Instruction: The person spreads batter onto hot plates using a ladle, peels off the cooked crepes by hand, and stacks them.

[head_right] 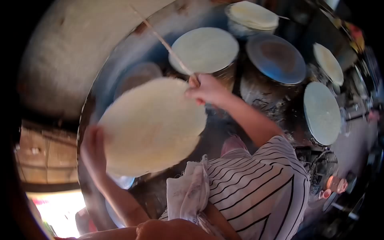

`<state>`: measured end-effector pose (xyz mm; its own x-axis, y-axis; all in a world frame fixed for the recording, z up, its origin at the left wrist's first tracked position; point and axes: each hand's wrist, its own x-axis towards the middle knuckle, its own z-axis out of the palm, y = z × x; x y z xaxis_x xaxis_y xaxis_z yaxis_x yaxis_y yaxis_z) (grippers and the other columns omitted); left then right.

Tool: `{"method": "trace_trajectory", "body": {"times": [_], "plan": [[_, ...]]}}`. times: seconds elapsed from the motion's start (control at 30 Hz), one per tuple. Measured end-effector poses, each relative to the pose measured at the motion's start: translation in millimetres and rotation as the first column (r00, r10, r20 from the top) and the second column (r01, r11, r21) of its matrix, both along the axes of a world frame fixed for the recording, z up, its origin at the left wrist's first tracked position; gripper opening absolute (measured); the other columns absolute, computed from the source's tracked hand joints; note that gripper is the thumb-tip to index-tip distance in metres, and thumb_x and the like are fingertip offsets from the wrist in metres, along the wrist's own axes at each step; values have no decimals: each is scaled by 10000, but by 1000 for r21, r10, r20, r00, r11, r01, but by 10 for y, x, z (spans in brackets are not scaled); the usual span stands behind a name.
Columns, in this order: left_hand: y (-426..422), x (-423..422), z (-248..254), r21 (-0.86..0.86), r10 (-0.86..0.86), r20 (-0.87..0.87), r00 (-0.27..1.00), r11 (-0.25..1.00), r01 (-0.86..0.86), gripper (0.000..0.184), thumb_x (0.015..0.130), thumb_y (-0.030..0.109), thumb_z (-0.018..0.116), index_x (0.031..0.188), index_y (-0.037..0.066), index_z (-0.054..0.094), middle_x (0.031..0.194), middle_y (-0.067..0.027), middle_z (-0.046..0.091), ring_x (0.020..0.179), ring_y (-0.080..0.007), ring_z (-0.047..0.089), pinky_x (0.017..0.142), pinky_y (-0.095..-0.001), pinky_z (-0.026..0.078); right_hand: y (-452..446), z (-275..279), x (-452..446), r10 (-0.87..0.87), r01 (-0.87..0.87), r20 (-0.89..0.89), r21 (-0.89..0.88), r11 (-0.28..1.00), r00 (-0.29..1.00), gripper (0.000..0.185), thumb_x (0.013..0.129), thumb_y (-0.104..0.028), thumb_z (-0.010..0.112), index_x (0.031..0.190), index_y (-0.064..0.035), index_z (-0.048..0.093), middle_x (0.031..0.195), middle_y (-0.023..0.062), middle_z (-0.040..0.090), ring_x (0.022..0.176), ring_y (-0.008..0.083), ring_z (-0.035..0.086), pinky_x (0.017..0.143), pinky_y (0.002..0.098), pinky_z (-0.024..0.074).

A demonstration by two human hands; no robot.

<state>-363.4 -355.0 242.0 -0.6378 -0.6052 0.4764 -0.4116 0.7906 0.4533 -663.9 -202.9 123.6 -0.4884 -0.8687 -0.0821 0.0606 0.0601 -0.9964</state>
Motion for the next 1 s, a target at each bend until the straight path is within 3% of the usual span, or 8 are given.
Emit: {"method": "trace_trajectory", "body": {"times": [0.3, 0.37, 0.57, 0.73, 0.83, 0.87, 0.9, 1.0], "plan": [[-152, -5092, 456, -169, -399, -327, 857, 917, 363, 108, 850, 121, 617, 927, 45, 628, 790, -127, 631, 683, -249, 613, 636, -318, 478, 817, 1482, -4682, -492, 346, -451, -371, 862, 744, 188, 828, -79, 608, 792, -73, 423, 909, 118, 675, 922, 204, 656, 696, 325, 552], [-31, -5991, 52, -161, -510, -389, 767, 858, 488, 74, 866, 94, 620, 902, 53, 669, 786, -78, 639, 708, -111, 590, 636, -269, 463, 1319, 1500, -5310, -487, 330, -431, -389, 860, 760, 99, 838, -63, 576, 827, -52, 478, 973, 126, 679, 996, 213, 631, 792, 346, 542], [9, -8177, -1469, -448, -574, -269, 773, 786, 427, 95, 728, 78, 677, 815, 104, 705, 886, -69, 614, 839, -279, 581, 754, -385, 477, 1566, -40, -6750, -676, 633, -191, -242, 735, 712, 131, 812, -58, 654, 934, -10, 665, 865, 68, 673, 768, 159, 625, 713, 299, 491], [65, -8268, -1930, -104, -515, -51, 856, 855, 508, 273, 761, 106, 650, 1034, 99, 660, 909, -137, 576, 863, -310, 554, 764, -385, 469, 1260, -1097, -7410, -719, 783, -444, -60, 619, 535, 147, 802, -121, 661, 912, -27, 684, 843, 94, 685, 778, 189, 640, 738, 311, 478], [424, -7222, -1861, 402, -839, 123, 530, 530, 746, 333, 854, 198, 610, 1157, 63, 578, 898, -79, 611, 905, -187, 576, 774, -332, 478, 1293, -1460, -7467, -679, 770, -477, -8, 638, 558, 177, 797, -149, 664, 934, -40, 687, 841, 110, 686, 799, 206, 649, 738, 312, 476], [524, -6913, -2015, 819, -950, -37, 311, 149, 554, 410, 892, 277, 582, 1241, 67, 530, 1035, -63, 611, 952, -149, 562, 792, -306, 490, 1313, -1463, -7421, -680, 770, -476, -8, 638, 558, 181, 797, -152, 662, 937, -40, 687, 844, 112, 686, 804, 208, 651, 736, 310, 476], [619, -6595, -1663, 978, -964, 161, 211, 185, 98, 456, 906, 304, 566, 1288, 64, 499, 1174, -63, 574, 1038, -159, 539, 836, -308, 482, 1320, -1463, -7402, -674, 766, -482, -11, 643, 560, 186, 797, -155, 661, 940, -40, 687, 846, 113, 687, 810, 211, 653, 734, 308, 476], [945, -5798, -1535, 949, -819, -42, 573, -212, -233, 372, 907, 248, 575, 1204, 27, 535, 1176, -58, 562, 1041, -153, 523, 845, -313, 463, 1326, -1563, -7428, -642, 732, -464, 21, 681, 610, 191, 802, -154, 651, 956, -47, 688, 874, 103, 687, 814, 181, 641, 746, 304, 468]]}}
